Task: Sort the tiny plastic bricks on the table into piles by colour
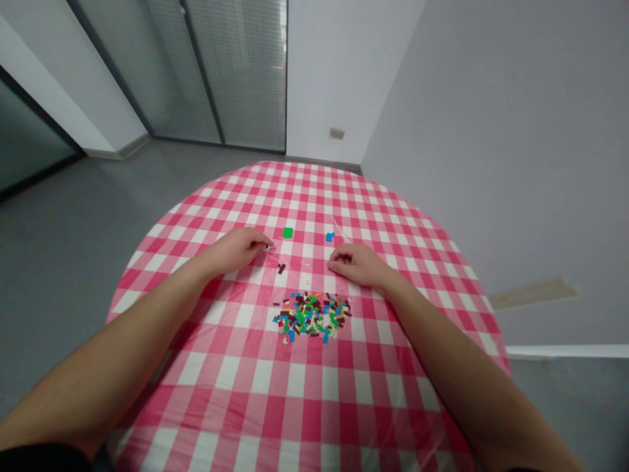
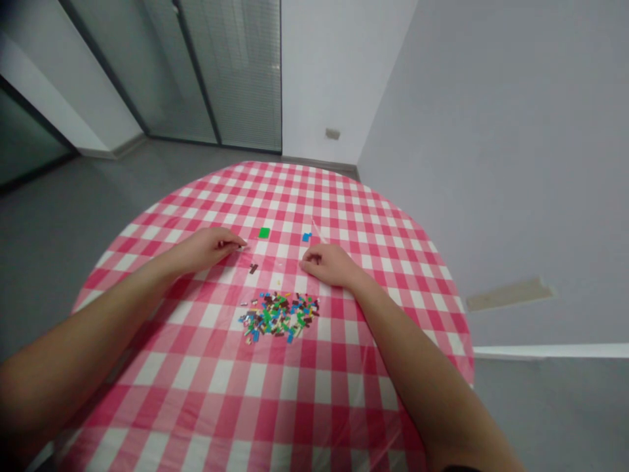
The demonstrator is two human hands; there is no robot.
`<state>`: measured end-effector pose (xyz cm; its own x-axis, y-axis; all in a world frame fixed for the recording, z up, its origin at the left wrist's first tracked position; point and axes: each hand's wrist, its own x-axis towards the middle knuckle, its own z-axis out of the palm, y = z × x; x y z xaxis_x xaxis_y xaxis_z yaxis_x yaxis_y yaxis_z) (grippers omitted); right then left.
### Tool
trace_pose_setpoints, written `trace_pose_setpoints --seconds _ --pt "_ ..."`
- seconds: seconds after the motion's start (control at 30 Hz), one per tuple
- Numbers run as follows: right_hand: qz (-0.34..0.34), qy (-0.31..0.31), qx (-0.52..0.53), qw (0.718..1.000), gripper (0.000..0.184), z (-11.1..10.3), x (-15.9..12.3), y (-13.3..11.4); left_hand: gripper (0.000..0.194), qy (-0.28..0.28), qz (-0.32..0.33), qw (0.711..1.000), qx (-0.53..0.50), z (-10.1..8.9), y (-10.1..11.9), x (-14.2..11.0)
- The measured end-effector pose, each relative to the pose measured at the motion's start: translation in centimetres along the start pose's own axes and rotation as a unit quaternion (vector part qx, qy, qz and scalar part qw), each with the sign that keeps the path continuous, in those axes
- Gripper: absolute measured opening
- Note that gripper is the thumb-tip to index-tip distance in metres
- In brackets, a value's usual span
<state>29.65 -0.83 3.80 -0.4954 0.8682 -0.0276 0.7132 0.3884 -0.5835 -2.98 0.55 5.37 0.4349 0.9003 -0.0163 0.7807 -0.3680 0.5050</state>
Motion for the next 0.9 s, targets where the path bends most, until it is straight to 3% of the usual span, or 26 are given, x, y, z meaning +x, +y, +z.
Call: trace_pose_setpoints --seconds 0.17,0.4,0.6,0.9 --pt "-0.005 -0.002 0.001 1.000 0.017 0.0 0.0 0.0 0.028 -0.025 0.016 1.000 0.007 0.1 -0.3 0.2" --pt "-0.006 -0.004 -0.004 1.000 0.017 0.0 0.0 0.0 0.026 -0.064 0.097 0.991 -0.073 0.1 -0.2 0.1" --pt "-0.001 -0.006 -0.001 1.000 0.016 0.0 0.1 -0.1 0.025 -0.086 0.143 0.983 -0.078 0.3 0.1 0.1" --pt "-0.004 -0.005 -0.001 1.000 0.017 -0.1 0.1 -0.3 0.021 -0.048 0.078 0.993 -0.072 1.3 0.3 0.2"
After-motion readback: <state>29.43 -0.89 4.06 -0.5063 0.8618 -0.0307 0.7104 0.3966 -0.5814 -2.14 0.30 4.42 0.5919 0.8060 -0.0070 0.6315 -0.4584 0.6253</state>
